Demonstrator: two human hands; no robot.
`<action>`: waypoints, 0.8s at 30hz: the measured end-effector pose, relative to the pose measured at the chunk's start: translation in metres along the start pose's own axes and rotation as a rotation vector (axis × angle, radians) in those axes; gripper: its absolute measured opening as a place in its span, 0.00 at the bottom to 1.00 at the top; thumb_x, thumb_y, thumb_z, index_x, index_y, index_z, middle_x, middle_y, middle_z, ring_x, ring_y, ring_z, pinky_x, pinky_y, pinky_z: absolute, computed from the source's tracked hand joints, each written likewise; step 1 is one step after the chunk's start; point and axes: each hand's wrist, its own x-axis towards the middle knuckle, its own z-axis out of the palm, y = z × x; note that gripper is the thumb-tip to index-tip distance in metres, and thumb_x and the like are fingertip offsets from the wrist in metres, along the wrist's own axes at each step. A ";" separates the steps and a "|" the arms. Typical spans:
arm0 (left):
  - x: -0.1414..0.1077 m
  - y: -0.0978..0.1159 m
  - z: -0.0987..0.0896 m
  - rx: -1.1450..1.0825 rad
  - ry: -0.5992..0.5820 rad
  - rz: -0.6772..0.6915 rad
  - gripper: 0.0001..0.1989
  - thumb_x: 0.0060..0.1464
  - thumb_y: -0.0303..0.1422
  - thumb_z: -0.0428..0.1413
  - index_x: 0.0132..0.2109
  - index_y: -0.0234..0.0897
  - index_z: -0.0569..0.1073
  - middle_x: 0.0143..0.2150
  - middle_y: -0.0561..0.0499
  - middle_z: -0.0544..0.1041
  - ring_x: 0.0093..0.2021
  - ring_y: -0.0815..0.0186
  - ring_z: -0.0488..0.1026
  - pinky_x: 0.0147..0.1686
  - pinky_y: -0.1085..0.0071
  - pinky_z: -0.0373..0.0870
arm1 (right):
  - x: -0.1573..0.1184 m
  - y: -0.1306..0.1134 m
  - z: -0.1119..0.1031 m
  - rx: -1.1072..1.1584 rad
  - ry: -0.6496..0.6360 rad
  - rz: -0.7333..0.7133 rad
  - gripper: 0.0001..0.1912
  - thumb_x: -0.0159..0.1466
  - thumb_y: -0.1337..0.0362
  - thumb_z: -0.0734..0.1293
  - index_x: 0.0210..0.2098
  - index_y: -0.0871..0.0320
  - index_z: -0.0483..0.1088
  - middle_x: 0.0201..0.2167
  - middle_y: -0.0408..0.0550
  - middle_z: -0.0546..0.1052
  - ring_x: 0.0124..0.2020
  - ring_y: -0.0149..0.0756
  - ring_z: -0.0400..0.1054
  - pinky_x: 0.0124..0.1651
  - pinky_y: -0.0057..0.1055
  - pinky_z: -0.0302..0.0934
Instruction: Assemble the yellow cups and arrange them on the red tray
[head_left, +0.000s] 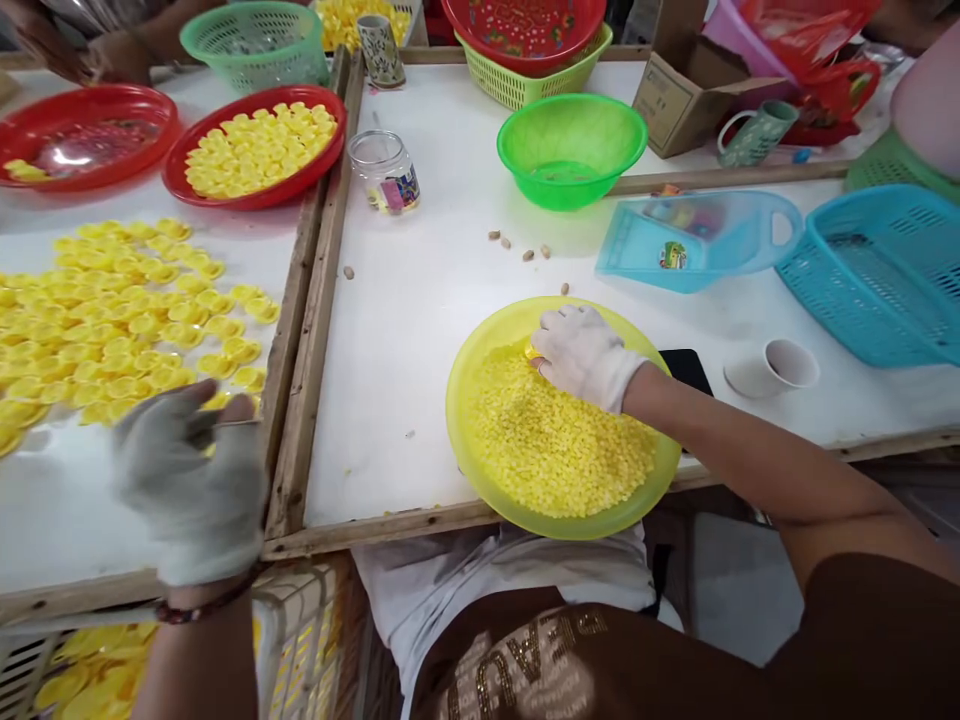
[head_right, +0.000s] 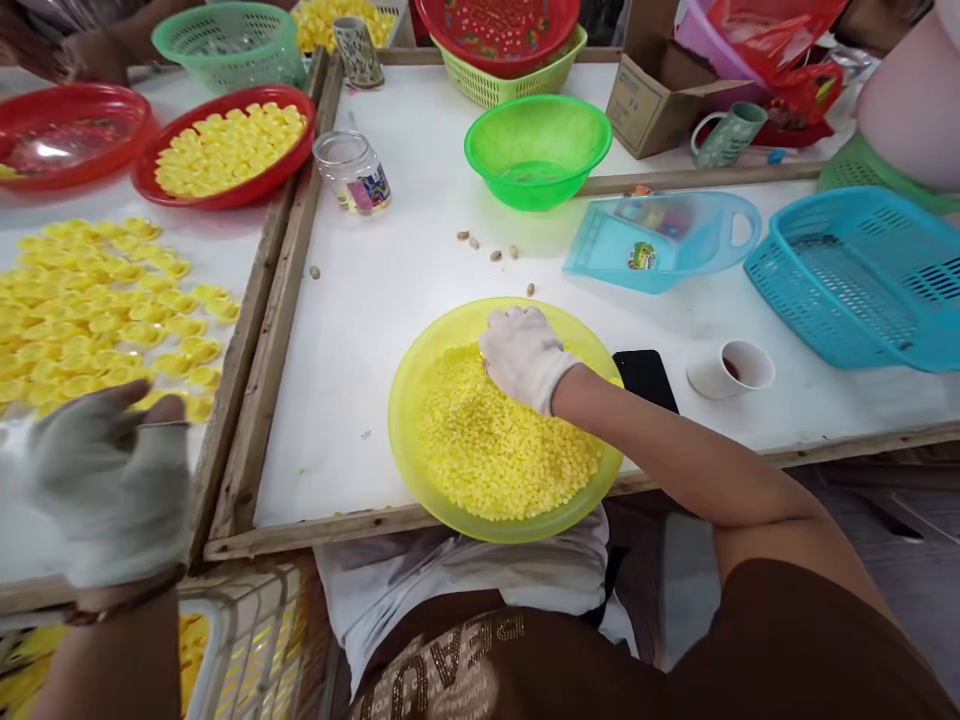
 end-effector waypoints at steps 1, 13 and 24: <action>-0.005 0.022 0.010 0.069 0.040 0.082 0.09 0.65 0.39 0.54 0.40 0.41 0.74 0.49 0.46 0.78 0.64 0.49 0.70 0.60 0.43 0.67 | 0.003 -0.001 0.001 -0.006 -0.027 0.003 0.10 0.67 0.66 0.65 0.39 0.63 0.77 0.43 0.62 0.76 0.42 0.52 0.67 0.40 0.42 0.54; -0.035 0.111 0.118 -0.241 -0.362 0.367 0.14 0.61 0.29 0.59 0.54 0.37 0.75 0.49 0.46 0.82 0.45 0.61 0.80 0.49 0.62 0.80 | -0.053 -0.004 0.016 0.663 0.406 -0.277 0.12 0.75 0.65 0.57 0.49 0.61 0.70 0.43 0.54 0.76 0.43 0.39 0.70 0.47 0.36 0.64; -0.057 0.106 0.111 -0.357 -0.400 0.171 0.18 0.60 0.32 0.60 0.56 0.37 0.71 0.54 0.44 0.80 0.48 0.61 0.81 0.50 0.63 0.80 | -0.074 -0.030 0.039 0.875 0.101 -0.253 0.16 0.74 0.57 0.60 0.32 0.58 0.68 0.28 0.44 0.72 0.28 0.31 0.62 0.32 0.32 0.57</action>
